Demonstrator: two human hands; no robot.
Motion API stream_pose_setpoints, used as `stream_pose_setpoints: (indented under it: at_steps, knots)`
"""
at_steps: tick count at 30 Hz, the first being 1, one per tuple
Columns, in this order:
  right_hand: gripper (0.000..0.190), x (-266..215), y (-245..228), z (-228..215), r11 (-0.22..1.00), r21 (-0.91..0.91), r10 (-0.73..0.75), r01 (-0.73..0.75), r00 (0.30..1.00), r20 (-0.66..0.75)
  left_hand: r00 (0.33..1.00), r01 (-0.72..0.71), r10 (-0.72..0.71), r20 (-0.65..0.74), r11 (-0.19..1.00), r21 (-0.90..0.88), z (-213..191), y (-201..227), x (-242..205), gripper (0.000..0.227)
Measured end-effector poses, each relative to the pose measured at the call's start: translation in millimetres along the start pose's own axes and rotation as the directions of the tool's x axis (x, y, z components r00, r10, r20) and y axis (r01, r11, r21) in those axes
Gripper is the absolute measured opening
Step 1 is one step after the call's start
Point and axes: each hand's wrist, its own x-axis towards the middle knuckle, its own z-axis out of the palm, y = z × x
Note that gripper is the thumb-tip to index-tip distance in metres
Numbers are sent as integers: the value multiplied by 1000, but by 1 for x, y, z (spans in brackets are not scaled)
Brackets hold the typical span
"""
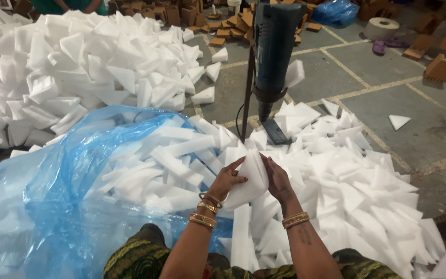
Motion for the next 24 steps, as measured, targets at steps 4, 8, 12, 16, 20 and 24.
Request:
stream_pose_setpoints:
  at_steps: [4, 8, 12, 16, 20, 24]
  knots:
    - [62, 28, -18, -7, 988, 149, -58, 35, 987, 153, 994, -109, 106, 34, 986, 123, -11, 9, 39, 80]
    - [64, 59, -44, -5, 981, 183, -93, 66, 986, 142, 994, -113, 111, 19, 981, 157, -23, 25, 94, 81]
    - [66, 77, -86, 14, 988, 152, -73, 37, 969, 235, 976, -166, 168, 141, 986, -30, -21, 48, 124, 80]
    - [70, 70, -84, 15, 990, -64, -107, 125, 967, 231, 984, -143, 156, 90, 980, -138, -16, 45, 114, 77]
    - [81, 44, -44, 7, 972, -227, -37, 61, 994, 107, 989, -82, 111, -101, 964, 254, 8, 21, 51, 77]
    - [82, 5, -12, 11, 905, -422, 1, 52, 992, 123, 967, -129, 227, -120, 834, 536, 28, 4, -5, 77]
